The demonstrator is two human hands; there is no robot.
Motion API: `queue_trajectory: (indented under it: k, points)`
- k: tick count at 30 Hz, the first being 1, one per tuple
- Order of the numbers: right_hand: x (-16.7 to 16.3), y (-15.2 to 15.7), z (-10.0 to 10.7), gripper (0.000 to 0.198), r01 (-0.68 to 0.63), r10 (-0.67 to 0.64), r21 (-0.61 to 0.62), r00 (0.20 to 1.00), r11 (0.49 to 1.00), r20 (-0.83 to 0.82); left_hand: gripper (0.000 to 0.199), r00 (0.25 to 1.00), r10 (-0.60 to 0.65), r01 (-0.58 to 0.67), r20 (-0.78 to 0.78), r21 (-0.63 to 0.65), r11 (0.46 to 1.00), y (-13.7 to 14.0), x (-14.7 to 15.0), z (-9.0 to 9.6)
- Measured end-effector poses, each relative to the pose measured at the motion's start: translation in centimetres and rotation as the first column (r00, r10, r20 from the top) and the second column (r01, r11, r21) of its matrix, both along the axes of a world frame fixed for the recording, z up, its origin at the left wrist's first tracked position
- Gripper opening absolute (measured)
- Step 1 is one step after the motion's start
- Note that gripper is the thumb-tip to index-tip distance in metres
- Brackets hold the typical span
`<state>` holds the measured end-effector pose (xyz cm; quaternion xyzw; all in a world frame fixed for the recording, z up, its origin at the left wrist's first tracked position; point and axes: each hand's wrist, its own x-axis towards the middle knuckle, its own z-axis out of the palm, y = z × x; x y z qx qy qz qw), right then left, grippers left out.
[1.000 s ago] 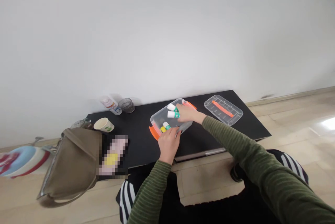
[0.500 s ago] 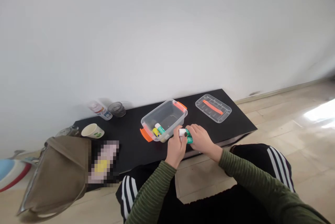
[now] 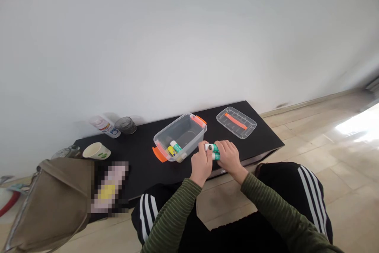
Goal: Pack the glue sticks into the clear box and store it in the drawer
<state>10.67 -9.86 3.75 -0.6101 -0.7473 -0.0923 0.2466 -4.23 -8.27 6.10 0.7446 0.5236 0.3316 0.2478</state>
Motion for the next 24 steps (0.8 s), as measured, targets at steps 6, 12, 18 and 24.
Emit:
queue_trajectory:
  k: [6,12,18,24]
  points:
    - [1.4,0.6,-1.6,0.025,0.198,-0.202,-0.095,0.979,0.976,-0.035,0.029,0.994,0.097,-0.098,0.054,0.026,0.995,1.0,-1.0,0.0]
    - [3.9,3.8,-4.8,0.029,0.396,-0.410,-0.412,0.910,0.820,0.059,0.032,0.865,-0.119,0.143,-0.487,0.011,0.990,2.5,0.6,-2.4]
    - [4.7,6.9,-6.7,0.049,0.419,-0.407,-0.268,0.908,0.867,0.102,0.038,0.708,-0.088,0.077,-0.701,-0.047,0.996,4.7,2.9,-5.7]
    - [4.5,8.9,-7.8,0.039,0.350,-0.357,-0.117,0.933,0.930,-0.051,0.031,0.692,-0.053,0.068,-0.720,-0.008,0.998,5.8,2.7,-7.4]
